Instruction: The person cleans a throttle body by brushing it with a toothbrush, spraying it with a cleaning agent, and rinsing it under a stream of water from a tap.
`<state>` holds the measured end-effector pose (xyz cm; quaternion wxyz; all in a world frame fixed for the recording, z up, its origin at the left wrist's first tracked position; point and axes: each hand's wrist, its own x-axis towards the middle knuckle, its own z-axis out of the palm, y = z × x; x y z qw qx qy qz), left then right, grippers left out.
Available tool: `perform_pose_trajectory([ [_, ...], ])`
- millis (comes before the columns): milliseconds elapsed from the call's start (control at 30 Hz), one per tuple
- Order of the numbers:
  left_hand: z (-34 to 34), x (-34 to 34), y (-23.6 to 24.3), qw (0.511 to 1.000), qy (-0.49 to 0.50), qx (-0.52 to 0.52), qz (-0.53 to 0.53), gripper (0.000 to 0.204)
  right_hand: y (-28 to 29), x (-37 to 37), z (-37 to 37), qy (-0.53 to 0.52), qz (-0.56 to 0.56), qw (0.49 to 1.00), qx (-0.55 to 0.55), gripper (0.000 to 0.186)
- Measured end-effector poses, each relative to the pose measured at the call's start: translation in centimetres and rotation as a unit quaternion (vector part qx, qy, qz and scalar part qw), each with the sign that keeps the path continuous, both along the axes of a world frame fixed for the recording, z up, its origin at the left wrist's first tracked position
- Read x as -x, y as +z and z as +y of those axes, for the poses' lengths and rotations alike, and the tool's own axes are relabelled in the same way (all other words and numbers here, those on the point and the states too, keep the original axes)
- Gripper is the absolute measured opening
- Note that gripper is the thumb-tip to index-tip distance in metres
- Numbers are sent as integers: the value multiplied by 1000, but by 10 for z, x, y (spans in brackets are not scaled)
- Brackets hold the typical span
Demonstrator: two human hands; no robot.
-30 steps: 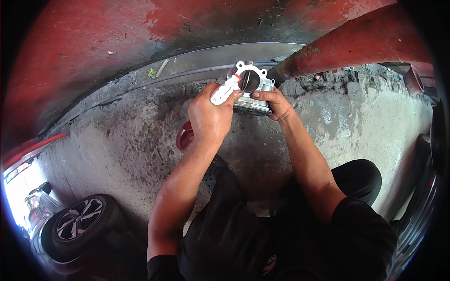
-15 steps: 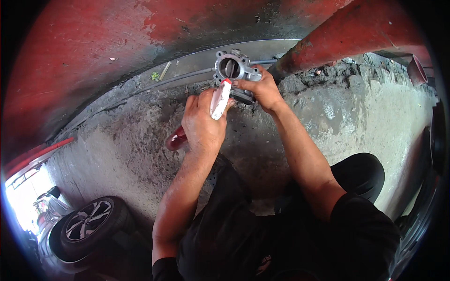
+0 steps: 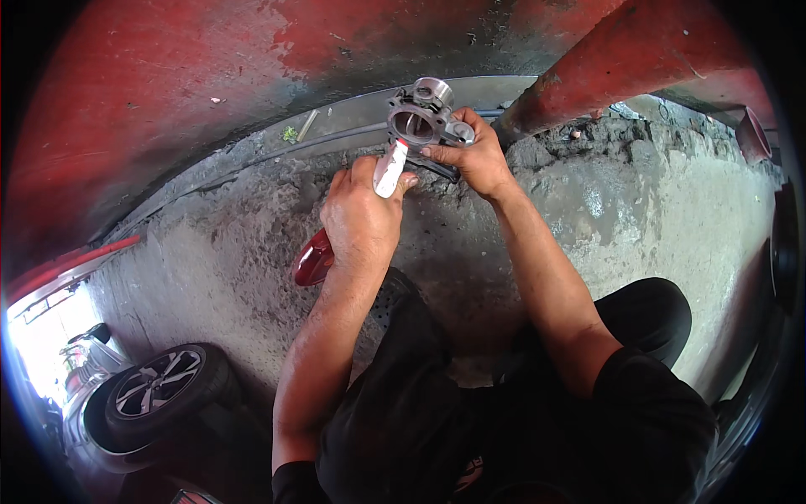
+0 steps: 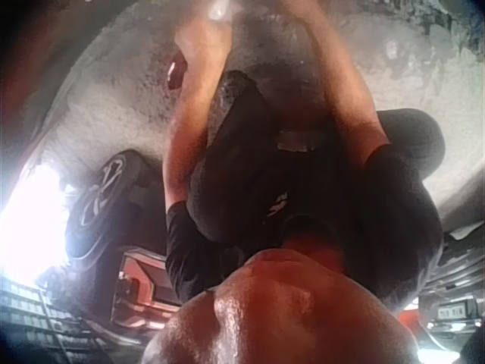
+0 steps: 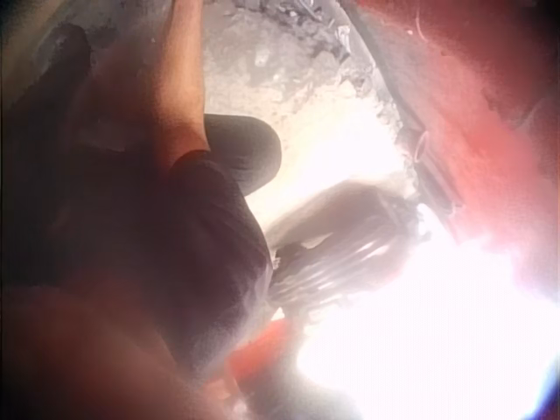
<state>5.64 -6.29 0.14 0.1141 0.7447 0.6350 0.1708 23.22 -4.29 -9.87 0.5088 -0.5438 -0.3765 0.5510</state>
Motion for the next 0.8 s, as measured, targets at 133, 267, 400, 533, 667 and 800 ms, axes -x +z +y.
perform_pose_trajectory([
  [133, 3, 5, 7, 998, 4, -37, -44, 37, -7, 2, 2, -5, 122, 992, -22, 44],
  [267, -7, -2, 18, 987, 38, 104, -118, 37, -8, 2, 2, 2, 250, 968, -17, 48],
  [400, -13, 1, 10, 944, 16, 158, -289, 40, 4, 7, 3, 6, 293, 956, 6, 55],
  [533, -22, 0, 1, 976, 25, 101, -194, 39, 1, 7, 2, -71, 361, 928, 52, 45],
  [667, -25, 5, -3, 995, -3, -8, -98, 40, -18, 16, 10, -98, 383, 918, 27, 42],
  [800, -32, 4, -5, 996, -81, 4, -48, 37, -14, 20, 12, -123, 355, 926, 30, 38],
])
